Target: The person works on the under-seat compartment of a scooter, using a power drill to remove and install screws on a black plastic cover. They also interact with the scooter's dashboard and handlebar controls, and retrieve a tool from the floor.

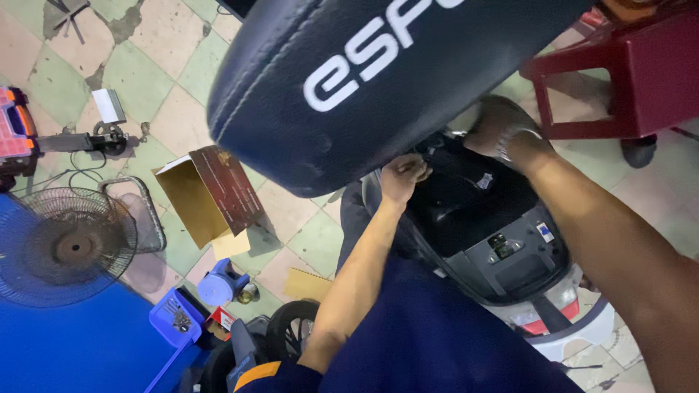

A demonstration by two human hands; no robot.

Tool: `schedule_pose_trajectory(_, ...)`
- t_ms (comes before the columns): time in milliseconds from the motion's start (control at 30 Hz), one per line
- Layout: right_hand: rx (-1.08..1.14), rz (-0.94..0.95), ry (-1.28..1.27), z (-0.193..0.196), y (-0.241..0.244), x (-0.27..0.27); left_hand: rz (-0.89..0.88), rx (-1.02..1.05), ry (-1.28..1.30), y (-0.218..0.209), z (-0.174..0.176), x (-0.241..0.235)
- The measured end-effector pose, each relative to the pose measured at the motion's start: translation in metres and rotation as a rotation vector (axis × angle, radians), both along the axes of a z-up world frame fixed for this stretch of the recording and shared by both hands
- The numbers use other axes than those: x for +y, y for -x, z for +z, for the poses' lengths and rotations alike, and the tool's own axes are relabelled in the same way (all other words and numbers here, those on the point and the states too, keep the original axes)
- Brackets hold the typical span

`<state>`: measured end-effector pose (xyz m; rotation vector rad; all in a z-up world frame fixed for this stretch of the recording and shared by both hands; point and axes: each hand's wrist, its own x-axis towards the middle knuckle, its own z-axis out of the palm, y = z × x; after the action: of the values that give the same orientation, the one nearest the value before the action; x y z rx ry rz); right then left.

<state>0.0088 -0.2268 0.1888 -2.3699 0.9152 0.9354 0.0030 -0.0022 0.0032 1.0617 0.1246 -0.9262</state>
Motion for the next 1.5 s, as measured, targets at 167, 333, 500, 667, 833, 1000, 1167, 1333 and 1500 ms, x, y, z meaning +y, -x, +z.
schedule_pose_trajectory(167, -0.143, -0.173, -0.056, 0.007, 0.066, 0.010, 0.042, 0.351, 0.018, -0.026, 0.047, -0.002)
schedule_pose_trajectory(333, -0.280, -0.158, 0.026, -0.007, 0.159, 0.047, 0.079, 0.548, 0.138, -0.032, 0.050, -0.013)
schedule_pose_trajectory(500, -0.457, -0.092, -0.094, -0.029, 0.208, 0.067, 0.058, 0.595, 0.220, -0.024, 0.024, -0.009)
schedule_pose_trajectory(667, -0.692, 0.012, -0.075, -0.024, 0.213, 0.073, 0.143, 0.621, 0.273, -0.024, 0.018, -0.007)
schedule_pose_trajectory(833, -0.561, -0.566, -0.583, 0.002, 0.200, 0.080, 0.098, 0.550, 0.387, -0.026, 0.016, -0.006)
schedule_pose_trajectory(1000, -0.697, -0.623, -0.860, 0.010, 0.187, 0.077, 0.131, 0.495, 0.386, -0.019, 0.013, -0.002)
schedule_pose_trajectory(1167, -0.663, -0.865, -0.885, -0.002, 0.184, 0.081, 0.262, 0.675, 0.467, -0.006, 0.002, -0.008)
schedule_pose_trajectory(1333, -0.583, -0.696, -0.668, -0.009, 0.166, 0.084, 0.324, 0.651, 0.335, 0.006, -0.009, -0.028)
schedule_pose_trajectory(1500, -0.303, -0.371, -0.317, -0.040, 0.125, 0.084, 0.349, 0.510, 0.073, 0.009, -0.036, -0.037)
